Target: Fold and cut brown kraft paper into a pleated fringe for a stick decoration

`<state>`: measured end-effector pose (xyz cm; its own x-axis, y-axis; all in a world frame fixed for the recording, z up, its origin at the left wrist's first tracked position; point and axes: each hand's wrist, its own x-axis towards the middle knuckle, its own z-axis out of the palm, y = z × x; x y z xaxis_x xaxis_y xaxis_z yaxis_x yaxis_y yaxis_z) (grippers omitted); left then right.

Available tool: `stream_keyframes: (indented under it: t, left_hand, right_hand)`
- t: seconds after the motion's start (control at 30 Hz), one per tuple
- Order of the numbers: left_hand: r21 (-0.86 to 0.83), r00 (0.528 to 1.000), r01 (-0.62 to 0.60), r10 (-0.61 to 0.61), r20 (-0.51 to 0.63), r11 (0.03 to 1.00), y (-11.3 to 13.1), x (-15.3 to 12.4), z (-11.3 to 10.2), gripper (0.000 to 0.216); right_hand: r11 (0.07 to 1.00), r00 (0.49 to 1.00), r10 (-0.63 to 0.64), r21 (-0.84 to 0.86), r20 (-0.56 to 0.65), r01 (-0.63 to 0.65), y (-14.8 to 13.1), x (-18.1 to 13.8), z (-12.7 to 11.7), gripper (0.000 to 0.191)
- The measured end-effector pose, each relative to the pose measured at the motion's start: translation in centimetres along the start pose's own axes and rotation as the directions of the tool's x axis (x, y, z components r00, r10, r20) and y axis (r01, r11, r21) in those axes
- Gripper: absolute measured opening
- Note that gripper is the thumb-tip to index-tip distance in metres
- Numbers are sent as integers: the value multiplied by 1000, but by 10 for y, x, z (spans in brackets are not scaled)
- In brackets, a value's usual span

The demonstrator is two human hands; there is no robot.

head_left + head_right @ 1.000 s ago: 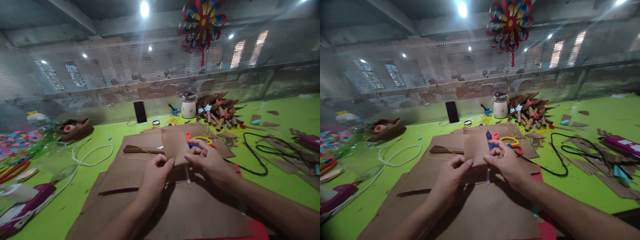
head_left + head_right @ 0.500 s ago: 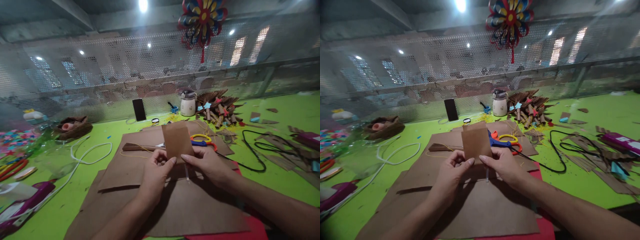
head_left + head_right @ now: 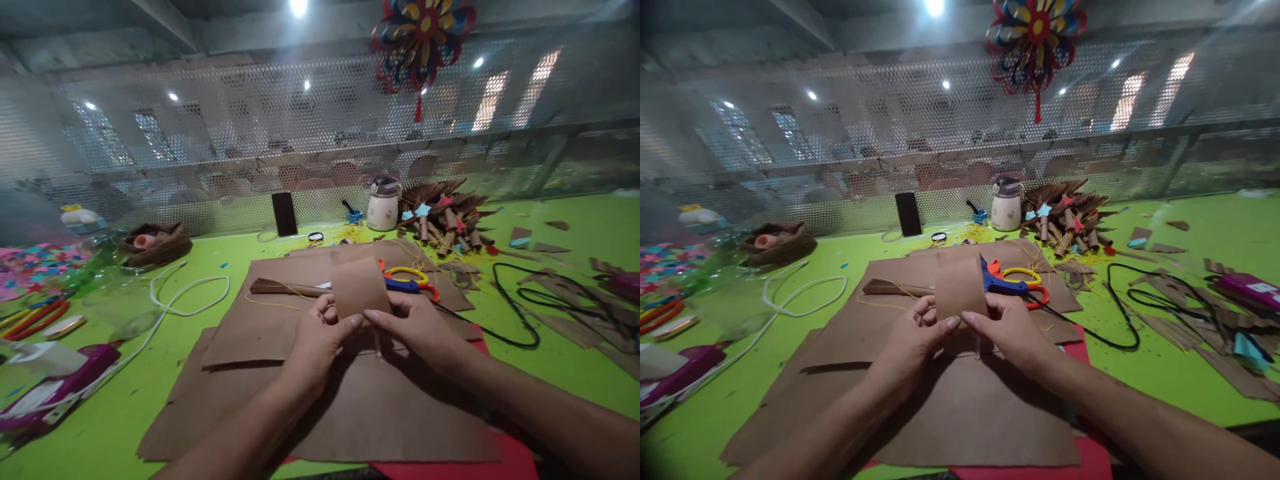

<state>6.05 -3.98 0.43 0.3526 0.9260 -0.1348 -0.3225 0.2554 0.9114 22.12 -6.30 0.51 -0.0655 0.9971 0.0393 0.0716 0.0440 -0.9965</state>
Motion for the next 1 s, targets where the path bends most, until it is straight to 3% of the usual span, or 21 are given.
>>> stream_keyframes:
  t: [0.3, 0.63, 0.9, 1.0]
  left_hand:
    - [87, 993, -103, 108, -47, 991, 2, -2, 2, 44]
    - [94, 996, -59, 65, -65, 994, -1, 1, 0, 43]
    - [168, 986, -91, 113, -125, 982, -1, 1, 0, 35]
    - [144, 992, -68, 82, -92, 987, 3, -1, -1, 37]
  right_hand:
    - [988, 990, 114, 97, 82, -122, 7, -1, 3, 37]
    - [983, 990, 133, 118, 51, -139, 11, 1, 6, 38]
    - [974, 982, 152, 153, 111, -168, 14, 1, 7, 40]
    - [973, 981, 146, 161, 125, -166, 15, 0, 5, 41]
